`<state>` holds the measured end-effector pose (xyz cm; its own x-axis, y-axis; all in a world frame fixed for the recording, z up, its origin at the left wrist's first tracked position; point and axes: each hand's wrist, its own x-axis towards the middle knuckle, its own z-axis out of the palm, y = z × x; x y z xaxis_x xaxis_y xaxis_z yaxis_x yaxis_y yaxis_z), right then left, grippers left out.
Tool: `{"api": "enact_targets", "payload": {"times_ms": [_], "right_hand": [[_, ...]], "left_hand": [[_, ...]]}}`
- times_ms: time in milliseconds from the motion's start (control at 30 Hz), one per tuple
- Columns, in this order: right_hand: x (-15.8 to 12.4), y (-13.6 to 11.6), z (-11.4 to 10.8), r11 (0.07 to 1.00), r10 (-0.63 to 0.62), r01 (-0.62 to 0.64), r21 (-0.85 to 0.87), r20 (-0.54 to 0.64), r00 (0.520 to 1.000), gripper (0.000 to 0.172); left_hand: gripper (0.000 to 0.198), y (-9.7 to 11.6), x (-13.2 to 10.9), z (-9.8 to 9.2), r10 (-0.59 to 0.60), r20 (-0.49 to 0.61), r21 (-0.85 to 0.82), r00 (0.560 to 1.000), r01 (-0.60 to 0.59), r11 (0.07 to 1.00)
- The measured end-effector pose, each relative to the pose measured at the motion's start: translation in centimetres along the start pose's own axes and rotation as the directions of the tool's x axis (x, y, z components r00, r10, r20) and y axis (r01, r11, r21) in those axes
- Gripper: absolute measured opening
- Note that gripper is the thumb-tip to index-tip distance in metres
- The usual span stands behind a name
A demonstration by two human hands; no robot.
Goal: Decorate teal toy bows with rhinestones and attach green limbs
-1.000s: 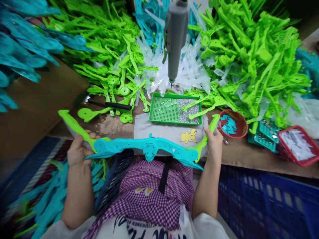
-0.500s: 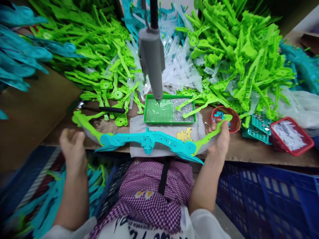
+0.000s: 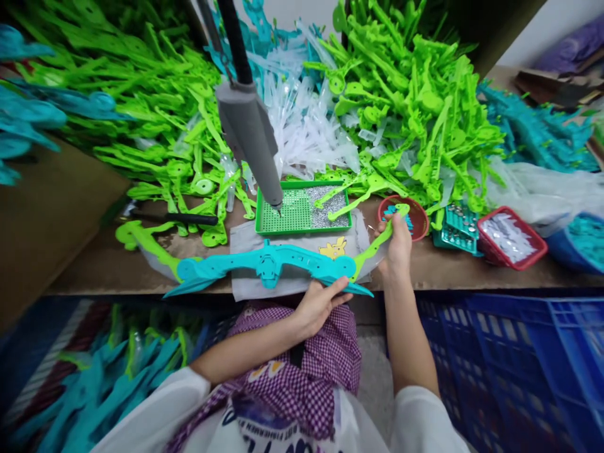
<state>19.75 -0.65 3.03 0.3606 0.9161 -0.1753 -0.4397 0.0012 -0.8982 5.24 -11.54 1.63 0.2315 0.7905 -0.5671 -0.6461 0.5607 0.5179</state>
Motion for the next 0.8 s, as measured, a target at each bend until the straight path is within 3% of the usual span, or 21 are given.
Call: {"api": "enact_targets", "payload": {"times_ms": [200, 333, 400, 467, 533, 600, 667, 700, 733, 767, 800], "right_hand": [[0.3, -0.3, 0.4, 0.996, -0.025, 0.021, -0.082, -0.055, 0.998, 0.039], [-0.1, 0.3, 0.3, 0.992, -0.093, 0.079, -0.099, -0.150, 0.984, 0.042], [-0.3, 0.3, 0.0, 0.982, -0.122, 0.098, -0.163, -0.144, 0.982, 0.041], [-0.7, -0.1, -0.1, 0.966, -0.161, 0.131, -0.221, -0.121, 0.980, 0.036], [-1.3, -1.0, 0.3, 0.942, -0.283, 0.241, -0.235, -0.165, 0.945, 0.028], [-2.0, -2.0, 0.9, 0.871, -0.486, 0.436, -0.225, -0.270, 0.831, 0.024], [-2.5, -2.8, 1.3, 0.767, -0.637, 0.599, -0.229, -0.376, 0.673, 0.024], [-2.6, -3.0, 1.4, 0.756, -0.648, 0.612, -0.230, -0.396, 0.651, 0.023], [-2.5, -3.1, 1.3, 0.787, -0.612, 0.575, -0.223, -0.392, 0.687, 0.022], [-2.3, -3.0, 1.2, 0.846, -0.533, 0.490, -0.210, -0.368, 0.762, 0.021], [-2.0, -2.8, 0.9, 0.908, -0.416, 0.369, -0.197, -0.328, 0.848, 0.022]], "left_hand": [[0.044, 0.7, -0.6, 1.1, 0.046, -0.099, -0.042, 0.994, -0.050, 0.998], [0.044, 0.9, -0.1, 1.8, 0.088, -0.139, -0.052, 0.986, -0.096, 0.994], [0.045, 0.8, 0.5, 1.8, 0.067, -0.127, -0.046, 0.990, -0.074, 0.996], [0.045, 0.9, 1.2, 1.4, 0.035, -0.054, -0.024, 0.998, -0.036, 0.999], [0.043, 1.1, 1.5, 0.4, 0.016, 0.073, 0.060, 0.997, -0.021, 0.998], [0.037, 1.6, 0.7, -1.6, 0.010, 0.226, 0.256, 0.974, -0.069, 0.964], [0.030, 2.7, -1.5, -4.3, -0.009, 0.390, 0.541, 0.921, -0.222, 0.811], [0.025, 3.5, -2.9, -5.8, -0.012, 0.491, 0.665, 0.871, -0.366, 0.652], [0.019, 4.5, -4.4, -7.3, 0.054, 0.589, 0.705, 0.807, -0.545, 0.455], [0.018, 5.7, -5.6, -8.8, 0.169, 0.671, 0.683, 0.722, -0.690, 0.237], [0.021, 7.1, -6.6, -10.0, 0.305, 0.733, 0.640, 0.608, -0.768, -0.008]]}}
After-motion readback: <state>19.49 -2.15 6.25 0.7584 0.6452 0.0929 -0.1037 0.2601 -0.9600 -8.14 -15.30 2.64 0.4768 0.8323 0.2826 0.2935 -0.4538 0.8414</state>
